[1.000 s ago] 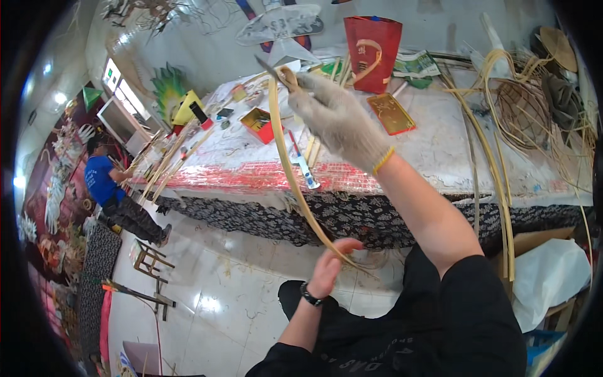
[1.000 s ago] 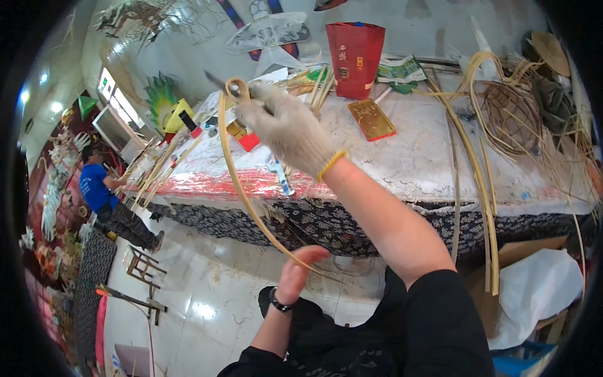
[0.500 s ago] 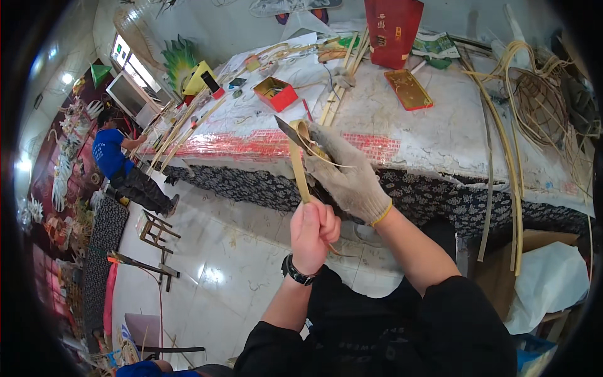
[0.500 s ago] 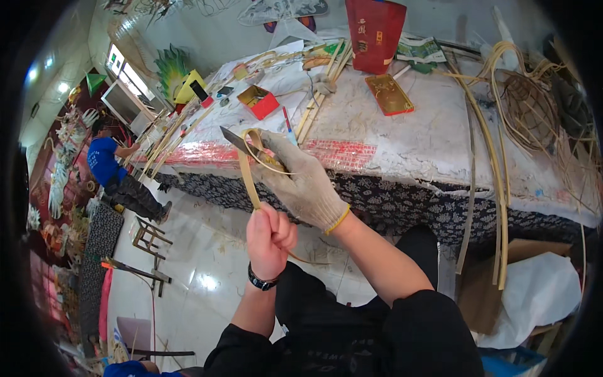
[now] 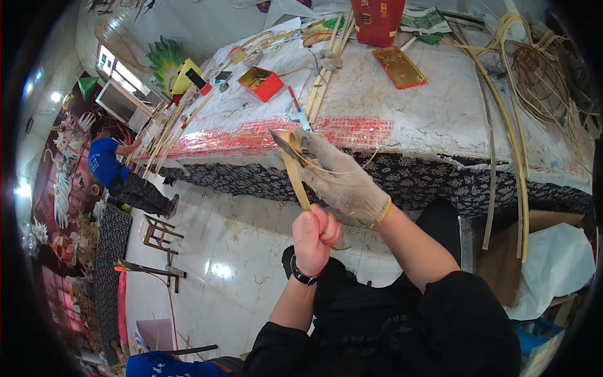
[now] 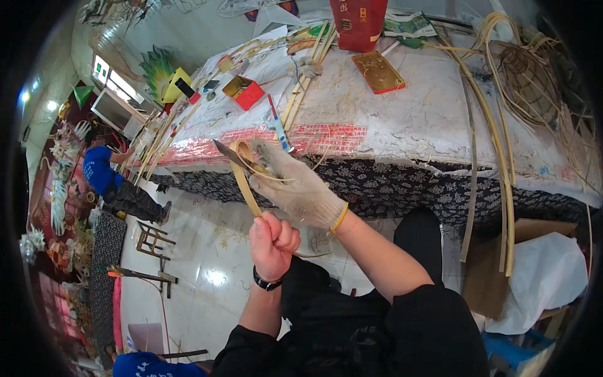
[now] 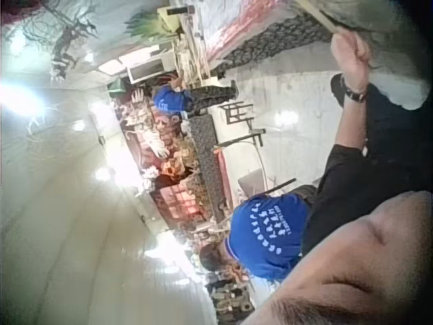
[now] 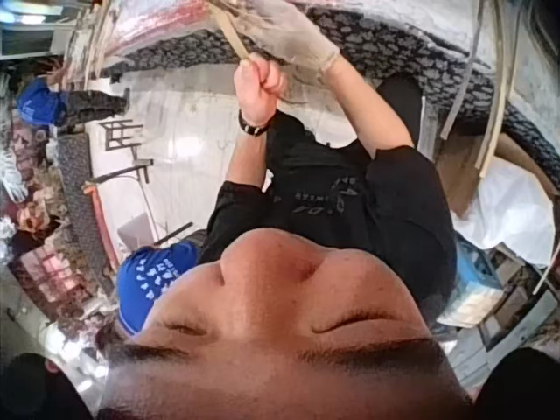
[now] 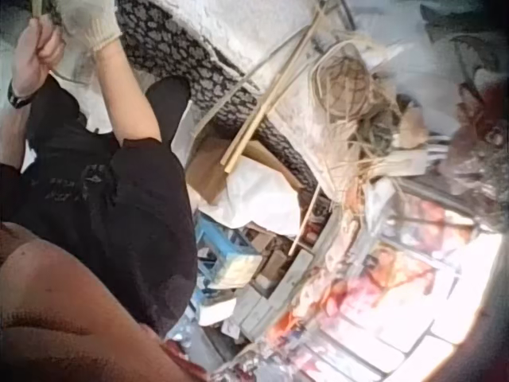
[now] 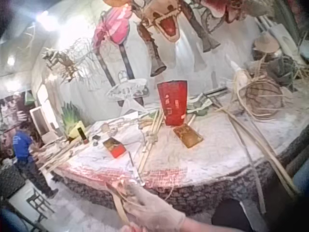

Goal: Bending and shaping long flexible bamboo strips into loops for manufacturing or craft purposes.

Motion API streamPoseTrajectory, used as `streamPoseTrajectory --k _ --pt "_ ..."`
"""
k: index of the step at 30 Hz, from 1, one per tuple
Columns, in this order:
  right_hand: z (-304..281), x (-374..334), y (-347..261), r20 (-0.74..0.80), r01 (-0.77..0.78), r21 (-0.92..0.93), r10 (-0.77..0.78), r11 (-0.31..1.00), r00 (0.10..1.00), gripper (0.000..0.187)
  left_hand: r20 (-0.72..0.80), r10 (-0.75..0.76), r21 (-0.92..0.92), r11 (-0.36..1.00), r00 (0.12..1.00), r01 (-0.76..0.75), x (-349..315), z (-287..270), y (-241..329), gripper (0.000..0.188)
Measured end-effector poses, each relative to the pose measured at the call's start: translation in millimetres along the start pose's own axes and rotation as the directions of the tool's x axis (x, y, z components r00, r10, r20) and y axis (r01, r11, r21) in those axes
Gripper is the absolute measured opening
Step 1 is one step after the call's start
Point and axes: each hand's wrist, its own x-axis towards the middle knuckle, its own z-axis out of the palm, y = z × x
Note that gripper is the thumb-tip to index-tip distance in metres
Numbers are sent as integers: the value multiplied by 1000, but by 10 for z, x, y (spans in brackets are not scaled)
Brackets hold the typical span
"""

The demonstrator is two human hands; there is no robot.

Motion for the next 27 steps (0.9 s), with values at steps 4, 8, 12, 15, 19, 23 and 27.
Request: streamPoseTrajectory --k 4,8,12,15,19,23,27 --pt "-50 -84 19 88 -87 22 84 996 993 51 35 -14 -2 1000 999 14 -53 7 -44 47" --pt "-41 -195 78 48 -75 40 73 996 996 45 43 -36 -30 999 998 37 -98 32 -135 48" --pt "78 -310 113 -81 -42 126 52 991 995 36 32 -52 -25 998 998 53 -131 57 -181 48" --pt "47 -311 43 -144 -119 81 129 990 981 32 12 -50 6 999 999 49 -179 67 -262 47" --pt "43 -322 21 -173 -213 -112 192 971 966 28 -10 -1 56 998 1000 2 -263 70 -338 47" --pt "47 -366 77 -134 -117 -93 104 989 985 28 -6 39 15 999 999 -39 -276 55 -358 47" --pt "-114 -319 342 -198 -196 -129 168 972 966 29 -47 -28 -53 998 998 25 -246 -61 -290 47"
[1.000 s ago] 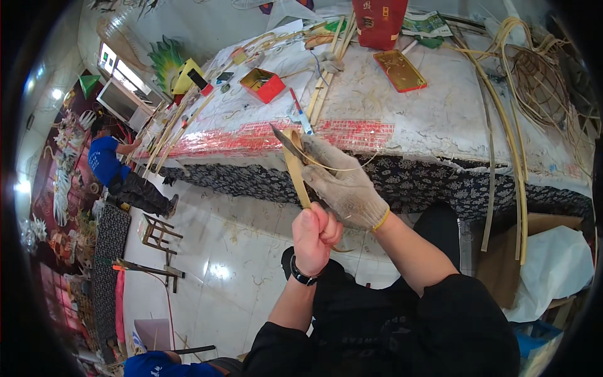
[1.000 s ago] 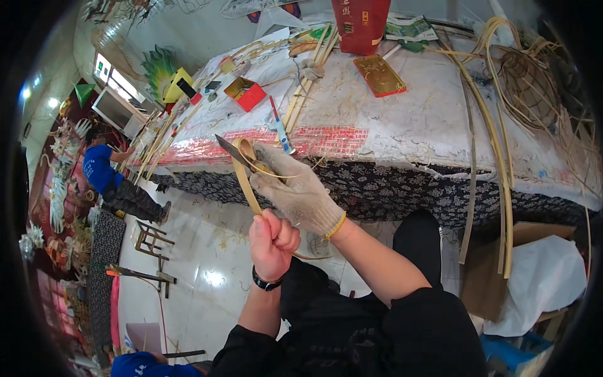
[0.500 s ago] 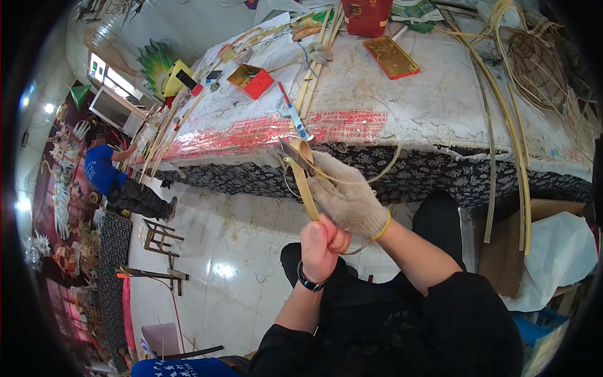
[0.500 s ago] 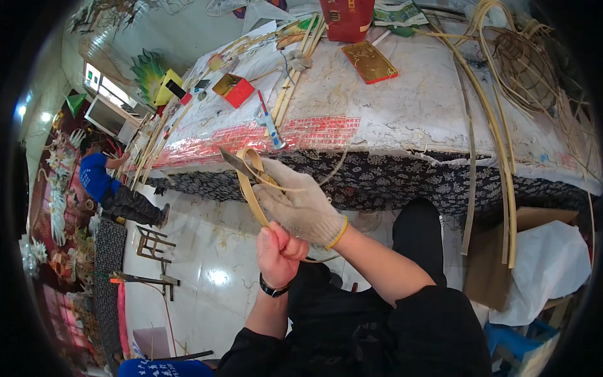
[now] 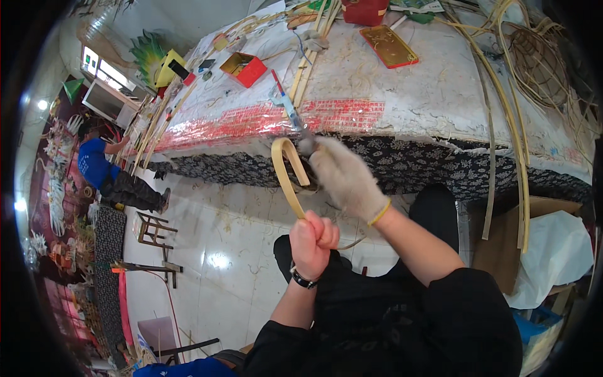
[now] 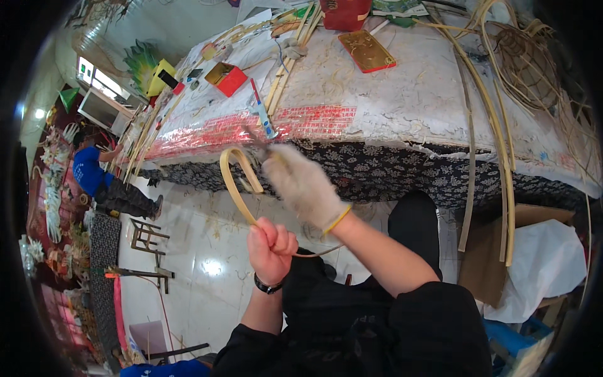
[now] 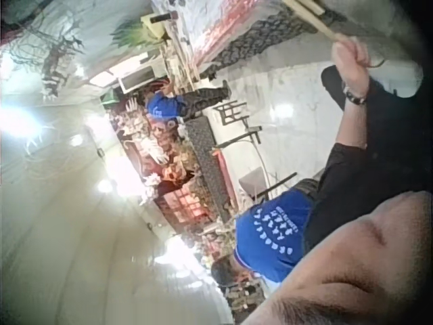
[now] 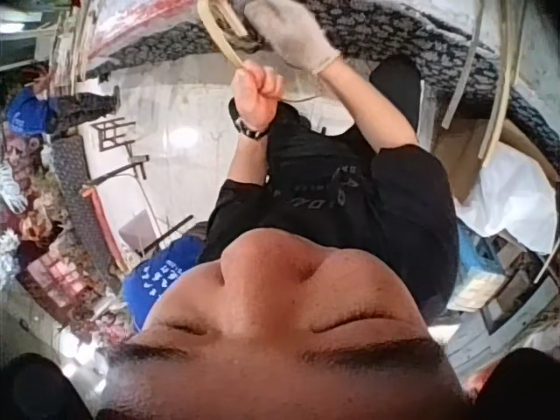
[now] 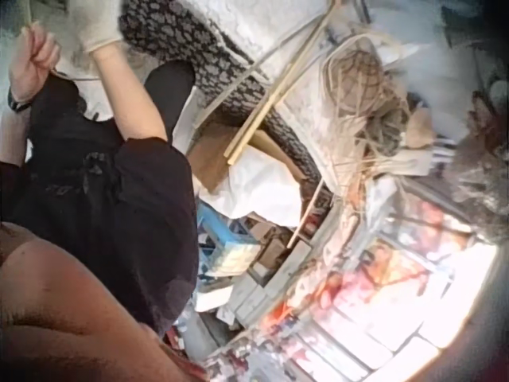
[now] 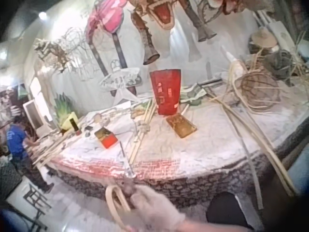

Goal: Bending and shaping long flexible bamboo strips into loops for manufacturing or craft purposes.

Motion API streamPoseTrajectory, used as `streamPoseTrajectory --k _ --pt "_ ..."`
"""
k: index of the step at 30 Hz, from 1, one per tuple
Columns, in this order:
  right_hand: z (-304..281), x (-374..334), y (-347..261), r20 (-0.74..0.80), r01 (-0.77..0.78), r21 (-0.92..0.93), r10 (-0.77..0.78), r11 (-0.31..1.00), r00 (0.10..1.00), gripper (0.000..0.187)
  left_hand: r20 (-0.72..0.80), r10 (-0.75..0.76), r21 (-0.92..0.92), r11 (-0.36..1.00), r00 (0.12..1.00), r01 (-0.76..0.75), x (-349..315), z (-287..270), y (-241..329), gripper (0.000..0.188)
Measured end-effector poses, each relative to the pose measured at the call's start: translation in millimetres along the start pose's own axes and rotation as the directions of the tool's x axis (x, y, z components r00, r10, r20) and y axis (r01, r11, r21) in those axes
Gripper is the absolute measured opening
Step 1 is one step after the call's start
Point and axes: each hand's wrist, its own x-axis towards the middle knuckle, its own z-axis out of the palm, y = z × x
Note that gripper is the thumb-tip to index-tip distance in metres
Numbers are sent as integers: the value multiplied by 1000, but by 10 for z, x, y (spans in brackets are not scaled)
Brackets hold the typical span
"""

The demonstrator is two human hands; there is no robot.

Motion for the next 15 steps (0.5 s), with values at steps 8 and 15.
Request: streamPoseTrajectory --k 8,15 --pt "-569 272 105 47 217 -489 -223 845 974 29 -12 -74 12 997 997 74 136 -207 82 46" --pt "-658 332 -156 17 -204 58 204 977 979 32 -9 -153 -324 935 988 142 279 -349 121 45"
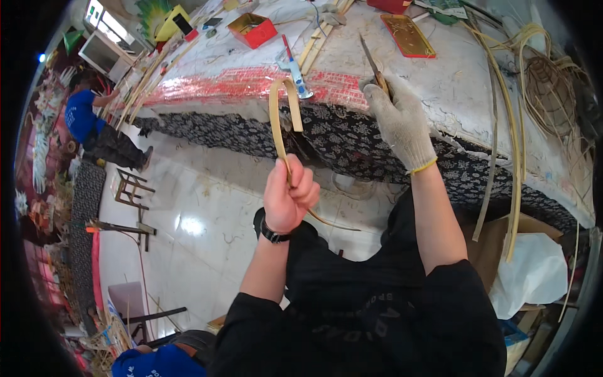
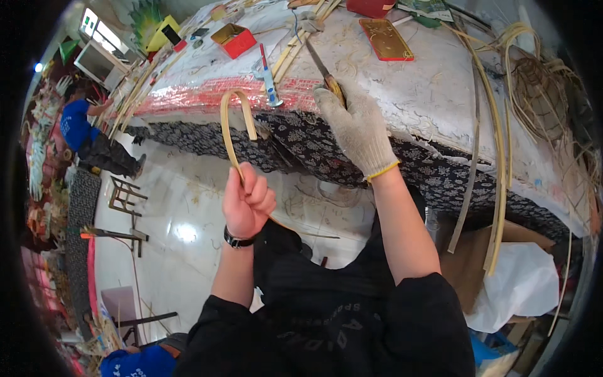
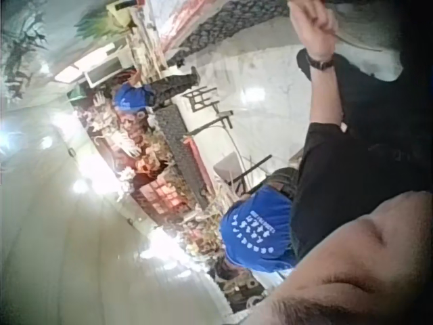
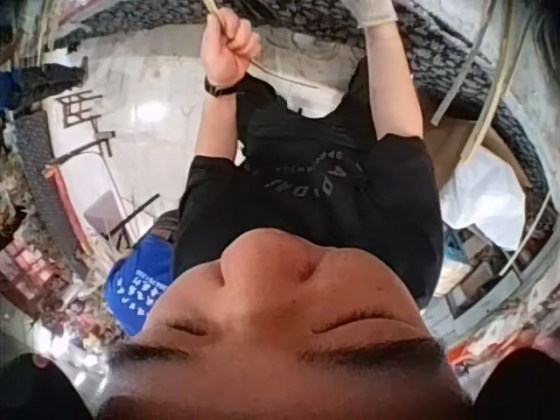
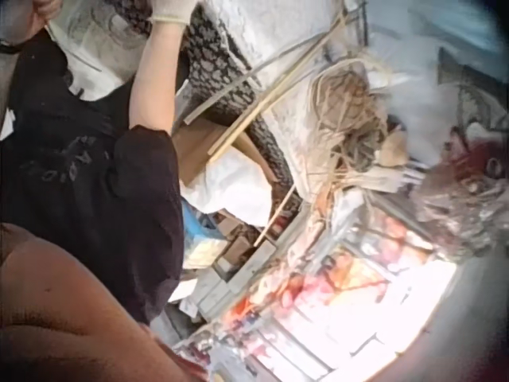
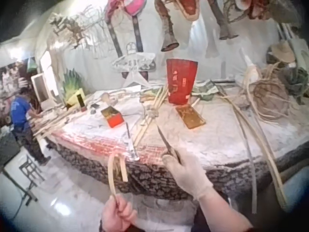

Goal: Bending and shaping long flexible bamboo strips into loops for manufacturing or craft purposes.

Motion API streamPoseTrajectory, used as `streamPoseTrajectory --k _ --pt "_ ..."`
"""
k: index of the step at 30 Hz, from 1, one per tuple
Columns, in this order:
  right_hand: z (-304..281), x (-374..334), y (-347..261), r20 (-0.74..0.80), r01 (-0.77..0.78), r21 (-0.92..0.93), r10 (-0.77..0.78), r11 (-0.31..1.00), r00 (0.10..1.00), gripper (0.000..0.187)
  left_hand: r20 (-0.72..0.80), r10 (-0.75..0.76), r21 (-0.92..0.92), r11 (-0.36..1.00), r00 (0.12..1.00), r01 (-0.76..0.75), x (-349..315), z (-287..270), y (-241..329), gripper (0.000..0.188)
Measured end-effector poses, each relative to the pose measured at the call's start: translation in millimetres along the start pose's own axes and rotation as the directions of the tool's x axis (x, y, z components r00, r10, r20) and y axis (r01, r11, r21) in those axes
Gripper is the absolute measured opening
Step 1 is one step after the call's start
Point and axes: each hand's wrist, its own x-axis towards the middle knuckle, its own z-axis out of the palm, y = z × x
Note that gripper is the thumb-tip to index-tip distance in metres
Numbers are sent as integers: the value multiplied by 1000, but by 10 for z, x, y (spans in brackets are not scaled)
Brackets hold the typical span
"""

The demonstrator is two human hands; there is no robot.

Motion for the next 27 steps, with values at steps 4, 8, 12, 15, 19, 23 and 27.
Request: streamPoseTrajectory --k 4,8,12,15,19,23,27 --pt "252 -59 -26 17 -14 14 14 1000 1000 29 32 -47 -15 999 998 47 41 -12 9 48" --pt "386 -90 -41 133 -168 228 140 959 981 24 145 -139 77 989 980 129 120 44 -30 52" --pt "417 9 7 143 -191 490 138 850 980 22 184 -207 119 975 961 187 153 202 -26 62" --pt "405 4 -11 104 -145 602 103 785 989 21 0 -80 279 957 997 77 125 371 -91 65" --pt "397 -18 -59 31 -79 651 78 755 996 19 62 -104 366 928 993 74 -15 241 -138 60" --pt "355 -2 -77 -9 -58 674 87 737 996 18 45 -52 368 929 998 32 -121 152 -215 46" --pt "292 18 -80 -6 -28 715 45 698 999 16 8 32 452 892 999 -32 -139 171 -194 36"
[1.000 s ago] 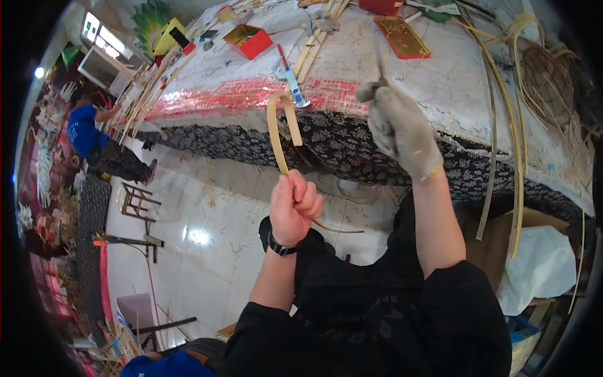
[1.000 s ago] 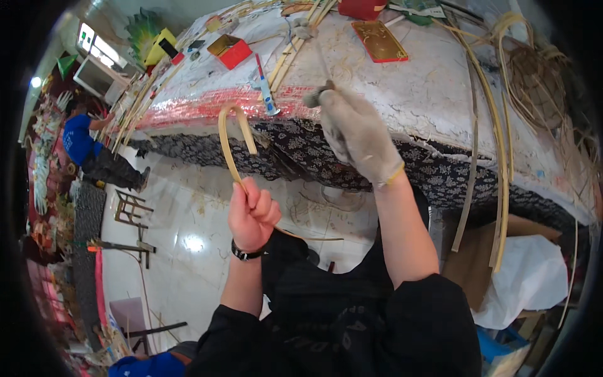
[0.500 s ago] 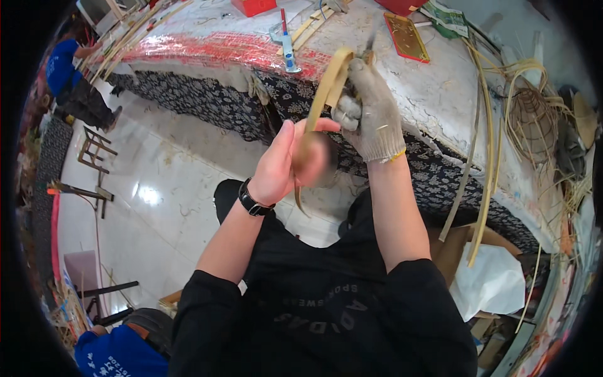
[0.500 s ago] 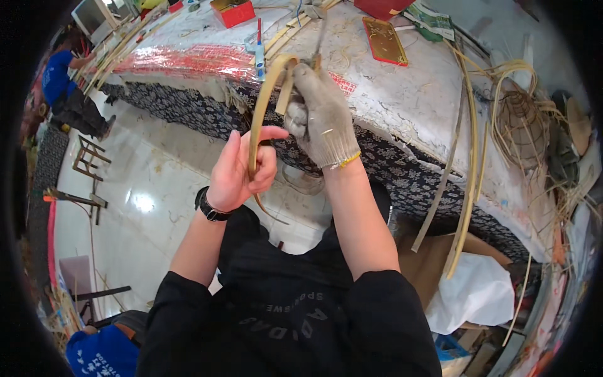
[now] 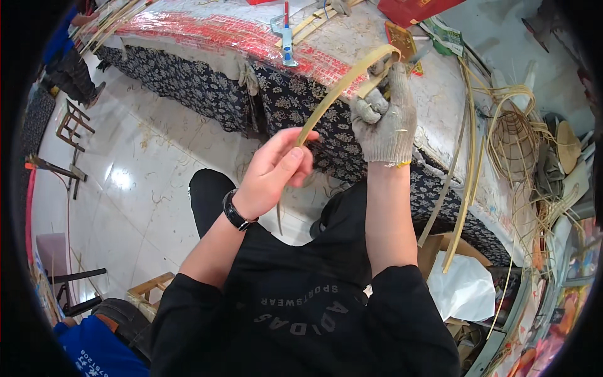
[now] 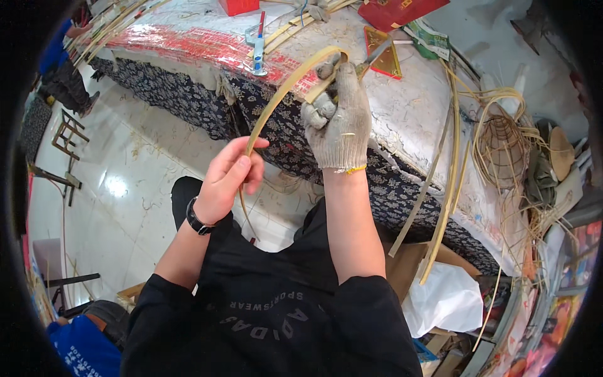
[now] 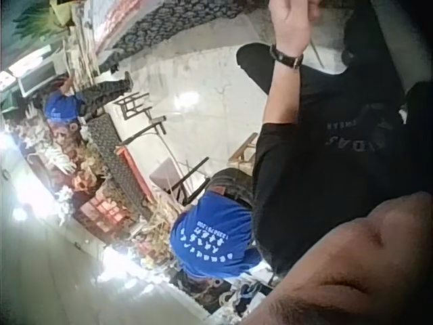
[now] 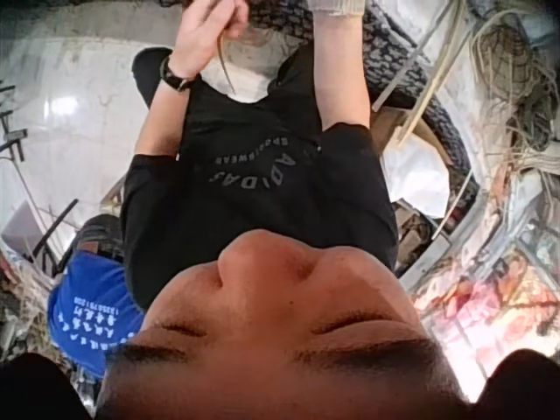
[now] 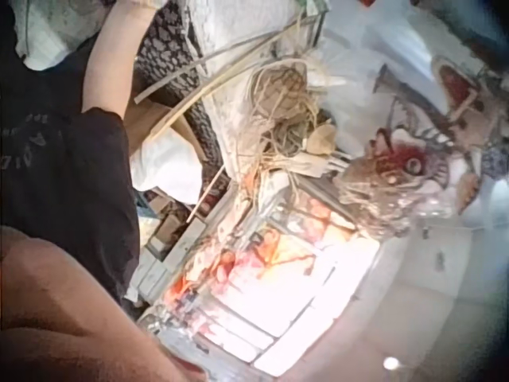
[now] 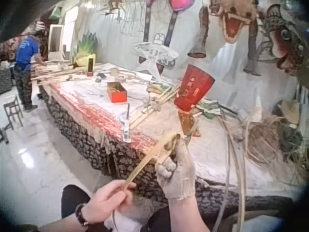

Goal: Bending and shaping long flexible bamboo strips into loops for manufacturing or craft purposes.

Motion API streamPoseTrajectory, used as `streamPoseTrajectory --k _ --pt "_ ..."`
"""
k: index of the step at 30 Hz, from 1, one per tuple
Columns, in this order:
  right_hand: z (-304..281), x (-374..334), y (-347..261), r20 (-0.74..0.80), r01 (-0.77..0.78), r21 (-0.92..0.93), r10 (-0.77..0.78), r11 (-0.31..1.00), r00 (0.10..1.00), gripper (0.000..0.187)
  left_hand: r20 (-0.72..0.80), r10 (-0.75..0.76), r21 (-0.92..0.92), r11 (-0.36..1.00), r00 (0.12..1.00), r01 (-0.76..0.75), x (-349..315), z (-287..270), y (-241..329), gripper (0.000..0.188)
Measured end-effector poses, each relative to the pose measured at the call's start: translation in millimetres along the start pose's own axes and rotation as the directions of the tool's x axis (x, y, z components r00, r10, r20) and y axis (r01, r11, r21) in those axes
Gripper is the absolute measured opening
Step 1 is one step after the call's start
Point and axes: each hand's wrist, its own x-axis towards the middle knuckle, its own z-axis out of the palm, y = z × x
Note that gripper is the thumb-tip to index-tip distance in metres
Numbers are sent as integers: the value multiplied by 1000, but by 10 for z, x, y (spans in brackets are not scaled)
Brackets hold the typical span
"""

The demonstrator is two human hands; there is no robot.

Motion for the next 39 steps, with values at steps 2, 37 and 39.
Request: streamPoseTrajectory --k 2,37,39 --pt "7 -14 -52 15 37 57 -38 998 999 16 -83 92 157 984 992 -79 81 -8 40 34" --pt "-1230 725 -1196 72 131 -979 336 -155 939 30 369 122 929 -56 921 -365 1970 -892 163 23" --pt "-1403 828 -1183 80 195 -944 388 -267 918 30 366 85 931 -24 927 -365 2036 -927 43 22"
